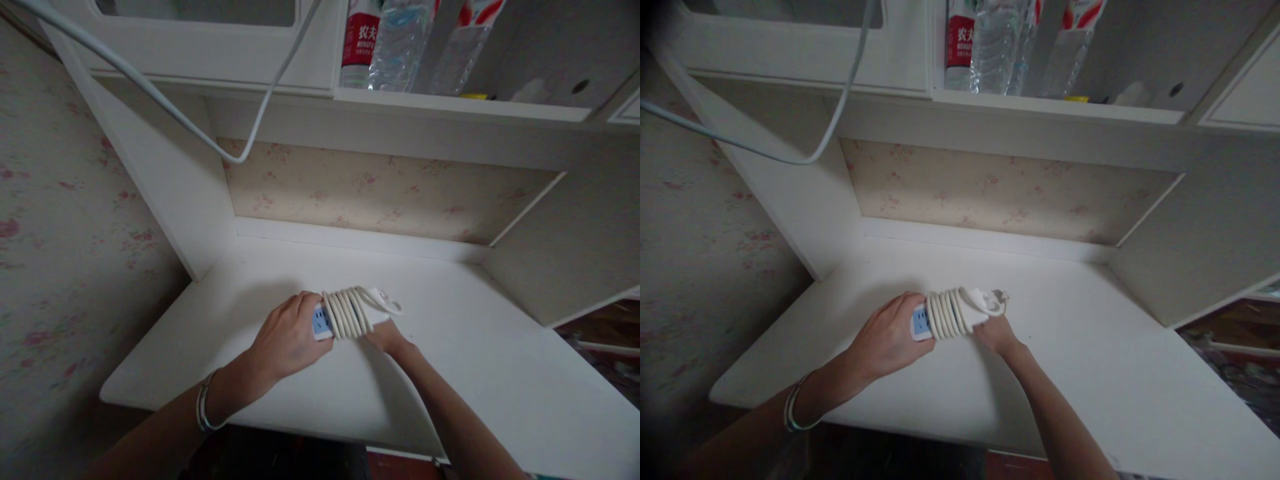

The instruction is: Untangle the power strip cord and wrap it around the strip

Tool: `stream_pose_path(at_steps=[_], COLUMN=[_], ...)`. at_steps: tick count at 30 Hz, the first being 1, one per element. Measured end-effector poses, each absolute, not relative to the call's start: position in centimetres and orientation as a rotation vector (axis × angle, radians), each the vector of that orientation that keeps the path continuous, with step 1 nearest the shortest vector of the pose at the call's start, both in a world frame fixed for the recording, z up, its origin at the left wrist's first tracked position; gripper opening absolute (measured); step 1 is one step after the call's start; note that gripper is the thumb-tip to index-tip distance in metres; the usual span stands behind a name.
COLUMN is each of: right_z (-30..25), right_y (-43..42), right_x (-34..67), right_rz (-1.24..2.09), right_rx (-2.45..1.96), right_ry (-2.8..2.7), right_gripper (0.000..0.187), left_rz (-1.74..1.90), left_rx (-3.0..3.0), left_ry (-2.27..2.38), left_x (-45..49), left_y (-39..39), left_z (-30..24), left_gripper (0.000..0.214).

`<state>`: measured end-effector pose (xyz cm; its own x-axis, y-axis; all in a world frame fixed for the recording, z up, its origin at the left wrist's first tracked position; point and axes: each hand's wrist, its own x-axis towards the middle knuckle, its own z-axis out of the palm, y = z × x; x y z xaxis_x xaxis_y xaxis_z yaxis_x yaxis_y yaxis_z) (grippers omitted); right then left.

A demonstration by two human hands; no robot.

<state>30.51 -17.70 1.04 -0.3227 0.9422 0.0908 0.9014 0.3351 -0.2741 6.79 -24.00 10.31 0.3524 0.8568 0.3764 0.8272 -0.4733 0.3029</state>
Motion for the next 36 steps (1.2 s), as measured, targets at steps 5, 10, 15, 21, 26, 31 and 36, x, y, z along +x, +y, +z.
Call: stream_pose_path(at_steps=[5, 10, 15, 21, 26, 31, 36], right_z=[1.1, 4.0, 6.9, 10.2, 11.7, 9.4, 5.6], right_y=[-21.3, -25.0, -26.9, -23.9, -19.4, -16.7, -16.8], right_x=[31.1, 29.8, 27.8, 28.4, 29.2, 28.7, 28.6], right_rz=[0.203, 0.042, 0.014, -0.035, -0.208, -0.162, 0.175], right_rx=[-1.697, -1.585, -1.244, -1.166, -1.211, -1.363, -1.551], right_ry=[-2.558, -2.624, -2.741, -2.655, -2.613, -2.556, -2.348], right_gripper=[0.063, 0.046, 0.04, 0.047, 0.057, 0.064, 0.068], left_rz=[0.749, 0.574, 0.5, 0.343, 0.202, 0.281, 0.441], left_rx=[2.387, 2.369, 2.432, 2.643, 2.897, 2.915, 2.847], left_ry=[1.946, 2.01, 1.942, 1.724, 1.228, 0.93, 0.969], left_x=[5.7, 5.7, 7.2, 8.1, 8.3, 8.1, 6.8], left_y=[-20.2, -18.0, -17.9, -19.5, -23.0, -26.5, -27.3], left_z=[10.0, 7.5, 4.7, 2.9, 3.1, 6.1, 8.9], left_gripper=[0.028, 0.022, 0.028, 0.029, 0.031, 0.042, 0.041])
